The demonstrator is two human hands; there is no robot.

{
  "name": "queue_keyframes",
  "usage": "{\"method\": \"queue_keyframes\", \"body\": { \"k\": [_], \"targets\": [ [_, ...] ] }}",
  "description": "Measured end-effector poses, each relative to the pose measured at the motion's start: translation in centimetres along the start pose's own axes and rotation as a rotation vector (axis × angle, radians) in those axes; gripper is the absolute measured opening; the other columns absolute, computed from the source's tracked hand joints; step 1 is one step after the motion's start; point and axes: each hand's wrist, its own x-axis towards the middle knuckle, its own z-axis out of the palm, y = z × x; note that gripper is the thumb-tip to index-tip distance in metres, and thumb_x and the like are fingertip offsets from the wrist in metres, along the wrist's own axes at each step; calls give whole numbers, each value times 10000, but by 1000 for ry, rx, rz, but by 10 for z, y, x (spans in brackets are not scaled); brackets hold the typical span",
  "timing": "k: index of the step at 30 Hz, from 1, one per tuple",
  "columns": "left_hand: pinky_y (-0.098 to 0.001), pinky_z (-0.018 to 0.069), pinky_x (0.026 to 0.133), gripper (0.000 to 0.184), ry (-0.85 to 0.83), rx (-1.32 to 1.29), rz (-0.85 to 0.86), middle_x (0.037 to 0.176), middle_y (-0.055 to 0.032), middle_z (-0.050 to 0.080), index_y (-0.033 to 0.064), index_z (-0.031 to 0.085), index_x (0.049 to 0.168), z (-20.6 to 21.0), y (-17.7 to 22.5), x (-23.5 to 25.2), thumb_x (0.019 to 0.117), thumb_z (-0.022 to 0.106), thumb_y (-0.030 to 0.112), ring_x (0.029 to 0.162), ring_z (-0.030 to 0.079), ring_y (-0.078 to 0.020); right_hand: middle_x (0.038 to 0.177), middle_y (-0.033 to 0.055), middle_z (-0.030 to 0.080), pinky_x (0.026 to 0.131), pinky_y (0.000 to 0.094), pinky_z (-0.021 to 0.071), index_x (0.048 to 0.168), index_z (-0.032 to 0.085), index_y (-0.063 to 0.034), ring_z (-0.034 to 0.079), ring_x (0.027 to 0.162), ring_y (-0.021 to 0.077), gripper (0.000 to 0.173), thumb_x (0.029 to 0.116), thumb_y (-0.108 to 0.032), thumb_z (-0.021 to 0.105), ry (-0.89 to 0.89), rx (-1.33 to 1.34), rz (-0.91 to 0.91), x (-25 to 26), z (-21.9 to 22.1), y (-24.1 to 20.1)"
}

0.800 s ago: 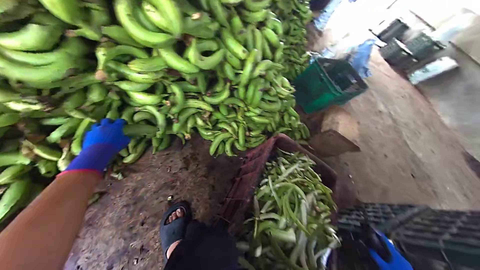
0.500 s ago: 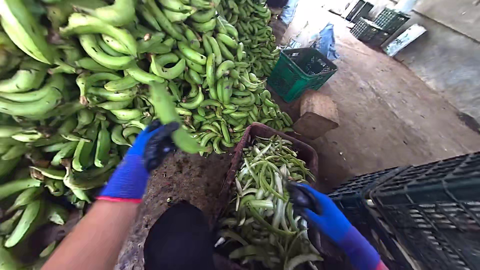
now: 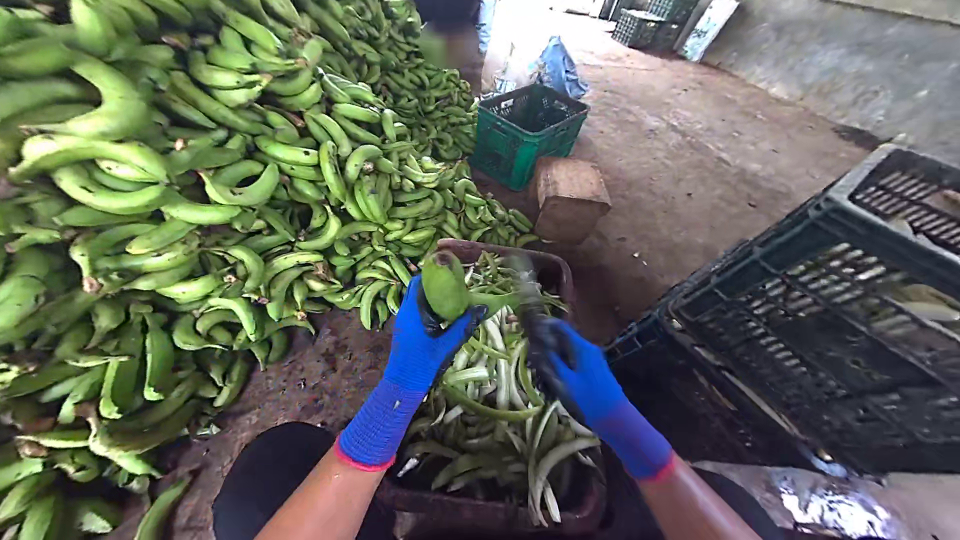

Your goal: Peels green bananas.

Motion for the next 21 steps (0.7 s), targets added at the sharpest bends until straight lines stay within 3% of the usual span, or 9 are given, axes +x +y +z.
{"method": "queue_keyframes", "body": {
  "k": [2, 4, 6, 8, 10, 13, 16, 19, 21],
  "targets": [
    [-220, 548, 926, 659, -90, -203, -98, 1129, -54, 677, -49, 511, 1332, -2, 0, -4, 796, 811, 189, 1027, 652, -27, 1134, 242, 666, 901, 514, 528, 1381, 548, 10, 677, 961, 329, 478, 1097, -363, 456, -386, -154, 360, 17, 6, 17],
    [-196, 568, 830, 563, -176, -366, -227, 1052, 19, 672, 17, 473, 1349, -10, 4, 2, 859, 734, 111, 922, 659, -3, 1049, 188, 671, 795, 478, 547, 1393, 556, -56, 666, 842, 281, 527, 1103, -458, 378, -417, -130, 351, 18, 9, 26],
    [-233, 581, 763, 599, -211, -450, -324, 1027, 10, 657, 96, 390, 1467, -15, -5, 7, 935, 617, 253, 850, 665, -50, 1137, 103, 696, 838, 385, 559, 1438, 567, -118, 676, 918, 169, 479, 1085, -412, 428, -279, -78, 110, 10, 4, 26],
    [-266, 576, 711, 576, -210, -490, -362, 1003, -30, 661, 166, 363, 1535, -19, -18, 13, 1037, 468, 434, 794, 657, -108, 1297, 137, 667, 974, 441, 543, 1450, 580, -108, 666, 1133, 234, 507, 1009, -355, 541, -157, -132, -213, 8, 6, 32],
    [-281, 568, 703, 510, -196, -471, -420, 1014, -45, 665, 198, 396, 1528, -18, -23, 15, 1086, 363, 451, 787, 650, -123, 1204, 207, 688, 872, 546, 567, 1362, 659, -92, 689, 1055, 360, 537, 923, -398, 614, -34, -253, -487, 11, 15, 37],
    [-249, 553, 812, 482, -256, -396, -413, 1167, -24, 650, 201, 391, 1543, -16, -16, 6, 1099, 320, 376, 923, 641, -60, 1143, 208, 701, 821, 569, 575, 1313, 697, -127, 698, 997, 392, 498, 922, -426, 617, 51, -370, -589, 21, 22, 30],
    [-228, 508, 956, 456, -293, -372, -391, 1316, -40, 601, 99, 400, 1527, -12, -8, -5, 1107, 316, 258, 1099, 602, -27, 1169, 236, 687, 816, 612, 566, 1312, 702, -125, 688, 1016, 433, 457, 903, -327, 687, 175, -416, -481, 41, 14, 21],
    [-224, 559, 833, 408, -356, -479, -506, 1107, -13, 666, 116, 502, 1422, -9, 0, -5, 1106, 336, 313, 943, 651, -43, 1286, 270, 614, 865, 662, 522, 1478, 563, -210, 632, 1101, 476, 554, 944, -193, 710, 210, -414, -194, 64, -5, 20],
    [-226, 575, 741, 405, -457, -567, -588, 1016, -15, 672, 137, 483, 1443, -13, 3, -3, 1089, 396, 315, 834, 662, -64, 1326, 266, 601, 931, 676, 484, 1532, 491, -196, 613, 1160, 469, 508, 1033, -176, 586, 229, -345, -65, 74, -16, 27]
  ]
}}
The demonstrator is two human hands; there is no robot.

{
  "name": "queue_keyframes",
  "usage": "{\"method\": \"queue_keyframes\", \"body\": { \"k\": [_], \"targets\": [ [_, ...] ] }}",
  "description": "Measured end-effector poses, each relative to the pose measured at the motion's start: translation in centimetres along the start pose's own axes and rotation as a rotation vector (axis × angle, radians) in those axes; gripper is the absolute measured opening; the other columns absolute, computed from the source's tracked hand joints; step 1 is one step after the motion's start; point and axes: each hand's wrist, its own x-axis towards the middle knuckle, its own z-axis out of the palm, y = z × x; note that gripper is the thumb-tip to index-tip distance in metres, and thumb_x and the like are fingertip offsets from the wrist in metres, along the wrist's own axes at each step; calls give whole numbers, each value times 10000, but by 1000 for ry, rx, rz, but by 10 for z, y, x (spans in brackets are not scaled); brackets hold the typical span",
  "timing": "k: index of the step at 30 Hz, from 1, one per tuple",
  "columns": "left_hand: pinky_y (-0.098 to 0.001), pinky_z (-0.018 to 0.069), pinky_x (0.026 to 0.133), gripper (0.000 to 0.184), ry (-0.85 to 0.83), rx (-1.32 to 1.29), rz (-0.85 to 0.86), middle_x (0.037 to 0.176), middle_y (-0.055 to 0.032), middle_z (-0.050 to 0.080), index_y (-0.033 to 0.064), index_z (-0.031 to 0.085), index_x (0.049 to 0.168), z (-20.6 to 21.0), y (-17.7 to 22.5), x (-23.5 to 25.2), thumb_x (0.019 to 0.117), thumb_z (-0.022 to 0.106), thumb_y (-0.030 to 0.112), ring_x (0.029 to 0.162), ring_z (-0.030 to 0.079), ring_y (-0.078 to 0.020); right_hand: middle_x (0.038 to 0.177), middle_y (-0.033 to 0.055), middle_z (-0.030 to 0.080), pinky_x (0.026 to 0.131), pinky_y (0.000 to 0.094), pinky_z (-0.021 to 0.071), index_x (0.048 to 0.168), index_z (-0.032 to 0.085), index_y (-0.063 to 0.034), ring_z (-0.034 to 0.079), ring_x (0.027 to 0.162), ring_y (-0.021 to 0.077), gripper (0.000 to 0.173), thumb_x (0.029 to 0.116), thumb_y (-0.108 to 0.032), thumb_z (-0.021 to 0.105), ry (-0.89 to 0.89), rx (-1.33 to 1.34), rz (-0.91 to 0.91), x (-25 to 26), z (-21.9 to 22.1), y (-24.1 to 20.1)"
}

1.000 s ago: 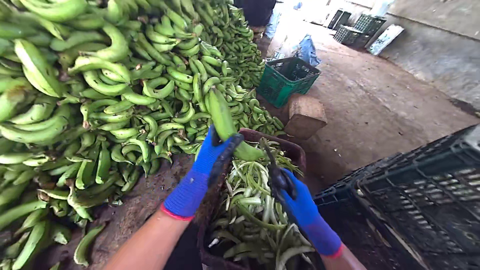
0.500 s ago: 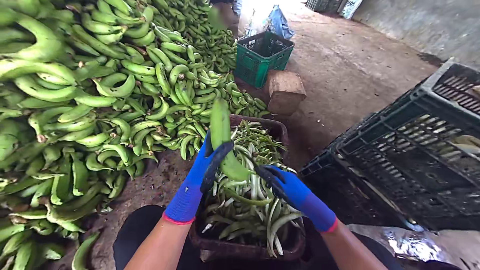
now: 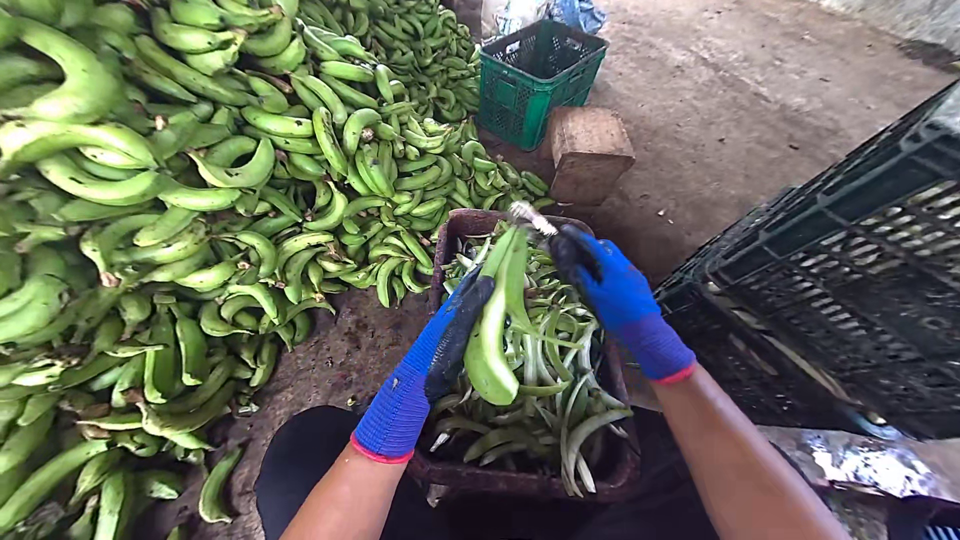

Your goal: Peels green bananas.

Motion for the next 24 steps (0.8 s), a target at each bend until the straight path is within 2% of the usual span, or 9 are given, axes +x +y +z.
{"method": "queue_keyframes", "body": {
  "k": [3, 6, 7, 10, 14, 17, 19, 22, 24],
  "targets": [
    [-263, 590, 721, 454, -33, 2, -28, 1023, -38, 680, 136, 464, 1468, -10, 0, 0, 1044, 477, 299, 812, 675, -94, 1417, 205, 591, 1059, 612, 445, 1547, 453, -131, 596, 1267, 375, 480, 1084, -248, 494, -9, 143, 18, -3, -10, 12],
    [-306, 562, 843, 455, 183, 220, 120, 1182, -74, 666, 124, 455, 1501, -22, -2, 9, 1073, 451, 278, 951, 663, -104, 1289, 154, 667, 965, 521, 542, 1436, 586, -102, 669, 1128, 277, 481, 998, -299, 582, -119, 191, -206, -28, -7, 6],
    [-328, 571, 822, 455, 255, 265, 172, 1175, -83, 667, 135, 442, 1508, -25, -3, 13, 1082, 417, 292, 927, 669, -119, 1220, 142, 693, 910, 495, 570, 1390, 634, -108, 688, 1062, 262, 487, 976, -361, 591, -175, 189, -317, -37, 1, 2],
    [-309, 573, 738, 509, 298, 209, 243, 1151, -64, 656, 203, 332, 1572, -26, -6, 15, 1084, 338, 347, 839, 658, -118, 1170, 198, 701, 834, 581, 562, 1344, 678, -123, 700, 1007, 367, 514, 915, -404, 646, -280, 134, -473, -49, 17, -15],
    [-234, 539, 869, 491, 160, 278, 200, 1268, -31, 618, 165, 328, 1575, -14, -5, -1, 1095, 337, 269, 997, 627, -31, 1185, 212, 675, 858, 606, 550, 1359, 676, -165, 669, 1046, 408, 510, 863, -258, 751, -92, 4, -443, -16, 12, -11],
    [-306, 494, 1018, 521, -6, 474, 116, 1419, -87, 574, 144, 329, 1590, -13, -3, -10, 1086, 341, 275, 1181, 605, -86, 1285, 248, 620, 907, 646, 510, 1460, 578, -163, 631, 1124, 440, 508, 962, -154, 679, 3, -14, -195, 6, -4, -5],
    [-289, 477, 1031, 522, -36, 483, 104, 1431, -98, 566, 124, 355, 1578, -12, -6, -12, 1067, 342, 230, 1197, 592, -78, 1370, 241, 591, 967, 649, 480, 1510, 519, -165, 613, 1195, 429, 501, 1018, -154, 612, 26, 9, -99, 9, -12, 1],
    [-261, 534, 879, 498, 166, 273, 181, 1285, -56, 620, 137, 366, 1555, -21, -18, 6, 1071, 335, 249, 1020, 625, -51, 1236, 216, 639, 872, 610, 541, 1456, 576, -152, 655, 1059, 384, 536, 929, -179, 668, -25, 41, -248, -12, -1, 1],
    [-288, 535, 895, 513, 357, 199, 255, 1314, -45, 599, 177, 311, 1579, -30, -19, 16, 1094, 326, 342, 1048, 616, -59, 1135, 179, 686, 819, 563, 569, 1359, 670, -159, 680, 989, 346, 515, 881, -351, 685, -104, 72, -438, -35, 20, -10]
  ]
}}
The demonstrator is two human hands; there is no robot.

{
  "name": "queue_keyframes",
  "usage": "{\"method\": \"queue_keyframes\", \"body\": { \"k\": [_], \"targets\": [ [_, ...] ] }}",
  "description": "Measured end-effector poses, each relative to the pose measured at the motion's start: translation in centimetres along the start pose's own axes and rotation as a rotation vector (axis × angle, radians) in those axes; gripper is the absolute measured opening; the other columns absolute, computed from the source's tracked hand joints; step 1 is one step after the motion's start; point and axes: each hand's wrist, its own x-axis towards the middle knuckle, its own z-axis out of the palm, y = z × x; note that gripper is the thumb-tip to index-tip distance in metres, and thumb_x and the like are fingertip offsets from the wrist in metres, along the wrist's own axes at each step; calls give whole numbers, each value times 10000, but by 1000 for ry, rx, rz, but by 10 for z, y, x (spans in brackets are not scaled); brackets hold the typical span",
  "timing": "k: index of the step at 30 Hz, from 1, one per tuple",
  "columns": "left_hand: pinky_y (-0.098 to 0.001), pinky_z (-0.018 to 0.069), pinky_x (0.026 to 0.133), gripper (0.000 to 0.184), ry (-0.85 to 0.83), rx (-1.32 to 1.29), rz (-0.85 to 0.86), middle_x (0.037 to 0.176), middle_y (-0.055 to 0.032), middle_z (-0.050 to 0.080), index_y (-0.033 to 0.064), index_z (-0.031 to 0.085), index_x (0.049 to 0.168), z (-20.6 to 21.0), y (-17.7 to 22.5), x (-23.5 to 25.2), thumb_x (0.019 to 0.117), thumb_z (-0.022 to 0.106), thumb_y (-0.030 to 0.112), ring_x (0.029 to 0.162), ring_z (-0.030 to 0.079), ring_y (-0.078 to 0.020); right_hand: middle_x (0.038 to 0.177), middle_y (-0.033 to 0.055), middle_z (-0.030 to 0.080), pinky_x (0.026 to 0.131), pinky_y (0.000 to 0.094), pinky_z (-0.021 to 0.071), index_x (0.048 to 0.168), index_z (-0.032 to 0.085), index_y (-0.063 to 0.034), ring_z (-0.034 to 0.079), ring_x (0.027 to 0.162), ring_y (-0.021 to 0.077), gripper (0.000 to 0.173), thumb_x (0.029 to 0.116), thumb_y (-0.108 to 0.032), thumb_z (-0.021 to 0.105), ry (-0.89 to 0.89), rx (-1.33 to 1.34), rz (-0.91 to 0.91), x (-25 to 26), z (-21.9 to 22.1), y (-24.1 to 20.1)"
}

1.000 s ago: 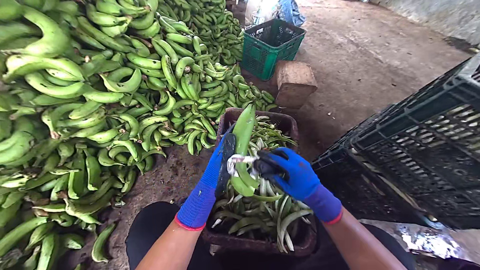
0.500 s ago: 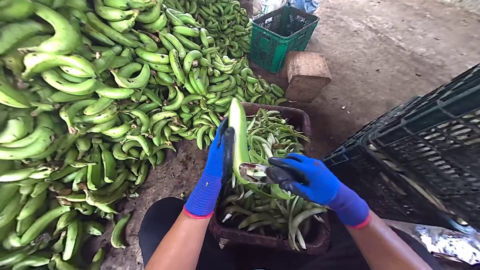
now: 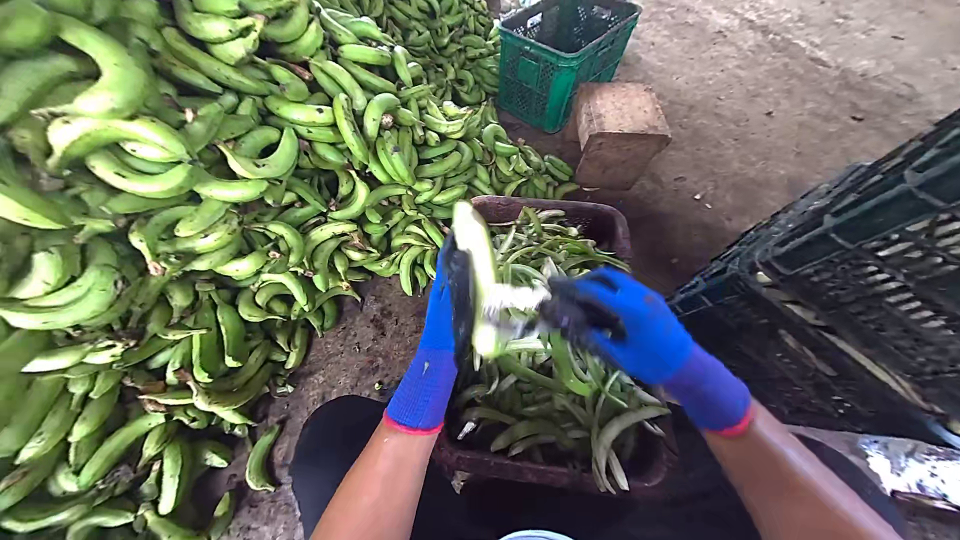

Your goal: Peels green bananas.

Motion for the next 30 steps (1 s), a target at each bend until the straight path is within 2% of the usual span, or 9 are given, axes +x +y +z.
{"method": "queue_keyframes", "body": {
  "k": [4, 7, 10, 14, 17, 19, 24, 28, 30],
  "targets": [
    [-279, 542, 869, 535, 151, -30, 32, 1336, -27, 582, 237, 251, 1599, 7, 14, -3, 1095, 386, 352, 1035, 616, -46, 1139, 198, 698, 799, 588, 567, 1338, 693, -174, 694, 985, 387, 483, 904, -385, 677, -55, -7, -84, 6, 13, -10],
    [-217, 527, 871, 512, -210, 61, -15, 1250, -21, 611, 145, 291, 1575, 10, 26, -21, 1089, 362, 288, 1000, 607, -8, 1234, 217, 652, 862, 613, 544, 1413, 628, -184, 656, 1073, 409, 549, 878, -246, 733, 9, -40, 13, 32, -10, 13],
    [-279, 549, 903, 550, -536, 114, -139, 1322, -51, 619, 203, 297, 1600, 8, 26, -24, 1064, 403, 270, 1034, 646, -71, 1321, 233, 612, 940, 626, 505, 1488, 551, -197, 628, 1156, 407, 527, 968, -188, 638, 94, -35, 204, 44, -28, 35],
    [-271, 565, 800, 525, -249, -44, -93, 1186, -47, 652, 166, 319, 1575, 7, 5, -12, 1072, 373, 304, 914, 652, -73, 1225, 218, 636, 872, 609, 538, 1437, 594, -144, 650, 1059, 388, 537, 911, -182, 690, 78, -32, 139, 27, -14, 13],
    [-271, 575, 767, 453, 170, -253, 5, 1119, 7, 657, 205, 428, 1470, 4, -7, 7, 1090, 346, 439, 905, 652, -55, 1139, 177, 691, 825, 569, 560, 1333, 693, -194, 676, 1019, 365, 518, 887, -455, 655, 45, -34, -89, 8, 19, -8],
    [-326, 539, 915, 501, 309, -224, 33, 1293, 8, 608, 253, 394, 1527, 5, 0, 6, 1090, 333, 490, 1076, 616, -66, 1110, 171, 702, 789, 562, 563, 1305, 714, -205, 684, 989, 368, 502, 907, -495, 613, 63, -42, -108, 6, 28, -14],
    [-227, 557, 833, 434, 152, -280, 89, 1137, 29, 652, 164, 481, 1439, 24, 19, -10, 1115, 289, 380, 970, 636, -4, 1215, 186, 659, 833, 585, 548, 1406, 629, -148, 664, 1047, 363, 512, 925, -324, 646, 76, 35, 97, 22, 4, -5],
    [-292, 448, 1081, 534, -92, -89, 81, 1544, 26, 458, 264, 243, 1626, 20, 18, -11, 1110, 279, 396, 1304, 509, -35, 1199, 182, 658, 868, 529, 545, 1392, 639, -113, 651, 1058, 329, 580, 903, -425, 628, 146, 2, 20, 18, -7, 13],
    [-278, 489, 1008, 512, -42, -162, 10, 1464, 47, 531, 303, 288, 1605, 20, 11, -7, 1106, 297, 418, 1210, 567, -30, 1160, 175, 667, 845, 519, 557, 1363, 664, -123, 658, 1029, 321, 571, 901, -458, 631, 111, -2, -31, 14, -3, 13]
  ]
}}
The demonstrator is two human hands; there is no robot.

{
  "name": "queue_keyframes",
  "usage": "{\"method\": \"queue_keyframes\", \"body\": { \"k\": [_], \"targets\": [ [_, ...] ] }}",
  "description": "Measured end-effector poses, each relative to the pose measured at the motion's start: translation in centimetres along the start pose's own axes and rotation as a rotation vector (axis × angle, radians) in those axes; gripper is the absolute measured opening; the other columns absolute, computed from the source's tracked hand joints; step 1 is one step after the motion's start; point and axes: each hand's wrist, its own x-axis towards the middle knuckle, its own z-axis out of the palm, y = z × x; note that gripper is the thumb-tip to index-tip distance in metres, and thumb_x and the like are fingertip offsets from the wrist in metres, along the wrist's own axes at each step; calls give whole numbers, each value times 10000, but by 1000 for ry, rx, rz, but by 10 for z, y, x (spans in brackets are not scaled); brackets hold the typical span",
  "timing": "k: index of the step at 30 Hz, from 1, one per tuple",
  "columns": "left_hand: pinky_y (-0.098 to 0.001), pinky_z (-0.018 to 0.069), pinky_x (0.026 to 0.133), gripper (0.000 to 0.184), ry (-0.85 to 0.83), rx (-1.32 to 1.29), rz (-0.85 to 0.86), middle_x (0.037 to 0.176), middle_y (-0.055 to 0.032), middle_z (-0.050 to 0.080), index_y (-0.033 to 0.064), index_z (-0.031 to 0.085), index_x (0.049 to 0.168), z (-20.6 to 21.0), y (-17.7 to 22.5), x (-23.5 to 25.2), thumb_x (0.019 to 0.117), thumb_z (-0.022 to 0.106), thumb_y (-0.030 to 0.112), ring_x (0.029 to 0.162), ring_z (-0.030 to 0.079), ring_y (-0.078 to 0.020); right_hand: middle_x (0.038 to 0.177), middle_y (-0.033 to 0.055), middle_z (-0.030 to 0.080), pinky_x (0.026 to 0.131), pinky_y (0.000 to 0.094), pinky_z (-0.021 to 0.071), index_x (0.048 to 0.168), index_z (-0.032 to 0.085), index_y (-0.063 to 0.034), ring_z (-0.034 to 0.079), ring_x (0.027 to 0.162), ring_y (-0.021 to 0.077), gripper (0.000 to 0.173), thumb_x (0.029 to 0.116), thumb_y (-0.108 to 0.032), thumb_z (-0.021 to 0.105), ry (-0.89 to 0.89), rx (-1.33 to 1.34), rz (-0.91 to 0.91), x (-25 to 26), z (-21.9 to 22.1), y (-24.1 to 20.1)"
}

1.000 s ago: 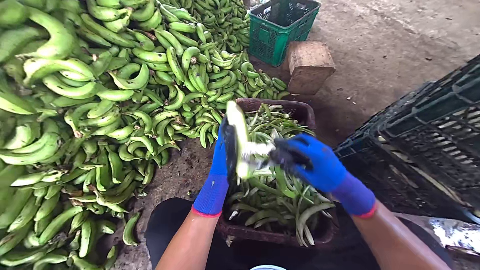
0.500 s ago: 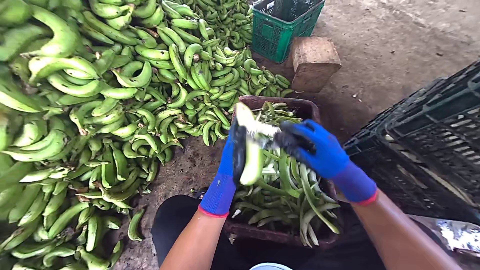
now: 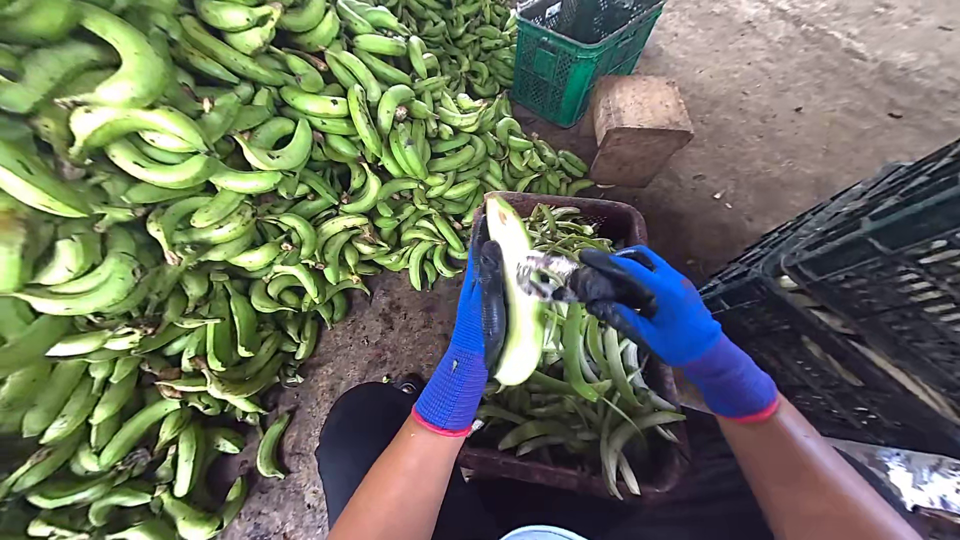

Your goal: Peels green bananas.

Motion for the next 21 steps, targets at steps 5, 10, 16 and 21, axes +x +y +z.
{"method": "queue_keyframes", "body": {
  "k": [5, 10, 16, 21],
  "targets": [
    [-283, 583, 633, 508, 150, -240, -106, 942, -37, 692, 171, 562, 1303, -6, -3, 7, 1089, 274, 530, 751, 680, -119, 1115, 170, 709, 798, 563, 553, 1275, 732, -174, 687, 996, 367, 492, 890, -465, 640, -88, -83, -111, -4, 6, -9],
    [-261, 581, 703, 435, -218, -42, -153, 1004, -27, 666, 177, 444, 1475, 9, 1, -16, 1108, 299, 361, 792, 652, -80, 1222, 193, 643, 851, 594, 539, 1411, 626, -165, 652, 1053, 369, 524, 904, -278, 694, -68, -9, 99, 13, -16, 9],
    [-266, 573, 789, 489, -427, 91, -195, 1151, -65, 653, 179, 316, 1576, 1, 0, -11, 1097, 326, 275, 878, 659, -83, 1248, 214, 631, 873, 627, 514, 1472, 564, -161, 639, 1084, 399, 475, 1001, -194, 612, -29, -67, 309, 14, -11, 4],
    [-292, 516, 962, 497, -425, 214, -158, 1334, -112, 609, 114, 362, 1566, 7, -4, -17, 1084, 360, 238, 1099, 624, -89, 1305, 233, 617, 929, 655, 489, 1507, 516, -159, 630, 1139, 416, 467, 1050, -246, 556, 9, -91, 397, 10, -20, 16]
  ]
}}
